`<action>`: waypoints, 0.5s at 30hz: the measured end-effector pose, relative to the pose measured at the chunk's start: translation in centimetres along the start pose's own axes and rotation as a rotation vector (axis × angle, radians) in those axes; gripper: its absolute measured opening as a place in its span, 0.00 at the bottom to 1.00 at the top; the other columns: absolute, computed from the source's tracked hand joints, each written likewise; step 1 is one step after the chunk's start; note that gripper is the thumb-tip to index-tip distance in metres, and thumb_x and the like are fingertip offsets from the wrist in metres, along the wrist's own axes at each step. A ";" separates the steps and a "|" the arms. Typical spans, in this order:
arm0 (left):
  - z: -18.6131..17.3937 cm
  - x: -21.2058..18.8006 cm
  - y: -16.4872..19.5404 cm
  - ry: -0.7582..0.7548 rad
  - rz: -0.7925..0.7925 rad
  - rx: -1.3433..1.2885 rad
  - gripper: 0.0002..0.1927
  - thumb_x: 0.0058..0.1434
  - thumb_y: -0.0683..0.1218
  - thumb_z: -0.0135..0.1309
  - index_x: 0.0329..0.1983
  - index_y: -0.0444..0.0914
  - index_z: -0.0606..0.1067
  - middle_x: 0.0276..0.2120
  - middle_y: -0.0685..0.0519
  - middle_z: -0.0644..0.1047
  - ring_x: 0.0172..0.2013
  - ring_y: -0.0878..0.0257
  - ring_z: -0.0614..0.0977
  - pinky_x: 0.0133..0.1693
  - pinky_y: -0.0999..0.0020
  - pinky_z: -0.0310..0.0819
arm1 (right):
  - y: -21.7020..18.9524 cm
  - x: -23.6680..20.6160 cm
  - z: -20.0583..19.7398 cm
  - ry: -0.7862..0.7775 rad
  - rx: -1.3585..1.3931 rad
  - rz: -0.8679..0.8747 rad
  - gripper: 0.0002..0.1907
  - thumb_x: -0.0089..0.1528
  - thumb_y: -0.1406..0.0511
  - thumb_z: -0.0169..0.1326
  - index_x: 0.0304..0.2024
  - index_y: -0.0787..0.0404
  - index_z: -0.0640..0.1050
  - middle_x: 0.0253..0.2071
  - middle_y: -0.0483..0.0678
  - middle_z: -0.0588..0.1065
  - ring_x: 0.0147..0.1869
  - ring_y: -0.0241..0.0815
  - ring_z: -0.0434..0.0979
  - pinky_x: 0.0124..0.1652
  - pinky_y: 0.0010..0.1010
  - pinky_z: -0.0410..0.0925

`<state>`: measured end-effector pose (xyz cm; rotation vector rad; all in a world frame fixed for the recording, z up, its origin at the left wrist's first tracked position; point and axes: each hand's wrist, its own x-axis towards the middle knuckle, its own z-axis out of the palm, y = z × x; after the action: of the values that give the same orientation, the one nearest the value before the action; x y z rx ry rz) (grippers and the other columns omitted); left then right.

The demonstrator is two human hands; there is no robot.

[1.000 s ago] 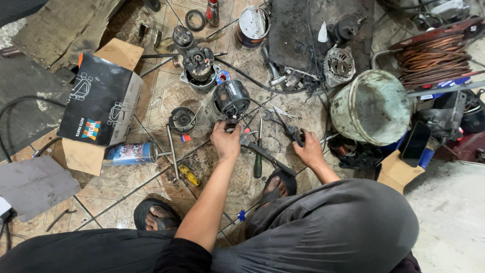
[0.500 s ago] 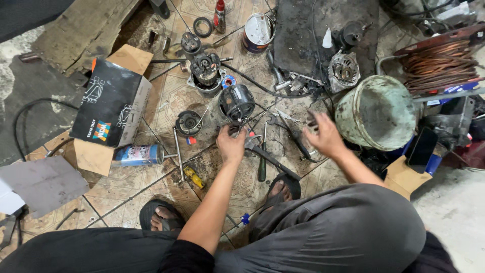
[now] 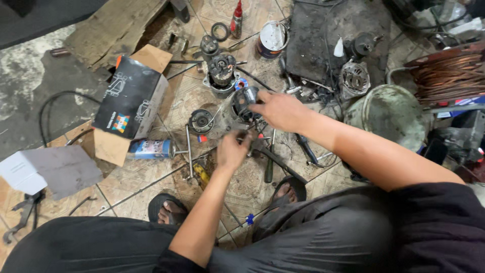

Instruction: The person disassembles a small electric motor while sitting on the floor. They use pliers and a hammer to remove parts, then reassemble the motor components by hand.

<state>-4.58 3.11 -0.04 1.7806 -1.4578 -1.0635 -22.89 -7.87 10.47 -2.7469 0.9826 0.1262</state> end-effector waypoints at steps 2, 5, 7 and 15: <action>-2.2 0.8 -0.5 0.055 -0.006 -0.033 0.14 0.61 0.50 0.58 0.45 0.38 0.83 0.38 0.44 0.84 0.38 0.52 0.87 0.44 0.60 0.80 | -0.1 -0.1 0.7 -0.004 -0.047 -0.027 0.15 0.57 0.67 0.56 0.46 0.48 0.82 0.43 0.52 0.71 0.45 0.53 0.80 0.40 0.43 0.74; -4.3 1.7 -0.8 0.184 -0.056 -0.015 0.14 0.62 0.51 0.59 0.43 0.38 0.83 0.36 0.45 0.85 0.37 0.52 0.87 0.44 0.59 0.78 | 0.9 -0.9 0.9 0.018 -0.085 -0.044 0.14 0.57 0.65 0.57 0.46 0.56 0.79 0.46 0.52 0.72 0.46 0.52 0.80 0.39 0.42 0.73; -4.7 2.1 -0.6 0.193 -0.040 -0.047 0.13 0.63 0.50 0.58 0.43 0.36 0.83 0.35 0.45 0.84 0.37 0.52 0.87 0.43 0.60 0.79 | 1.1 -1.0 1.2 0.101 -0.058 -0.106 0.22 0.54 0.66 0.57 0.52 0.54 0.79 0.43 0.54 0.71 0.44 0.54 0.79 0.36 0.42 0.73; -3.1 1.9 1.1 0.157 -0.013 -0.119 0.13 0.62 0.48 0.59 0.43 0.35 0.81 0.35 0.45 0.84 0.34 0.54 0.86 0.41 0.62 0.78 | 0.8 -0.6 1.0 0.017 -0.178 -0.096 0.22 0.57 0.64 0.58 0.55 0.55 0.78 0.46 0.50 0.71 0.45 0.50 0.80 0.39 0.40 0.74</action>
<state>-2.33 0.94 2.06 1.7494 -1.2639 -0.9727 -23.81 -7.88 9.42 -2.9553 0.8806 0.1826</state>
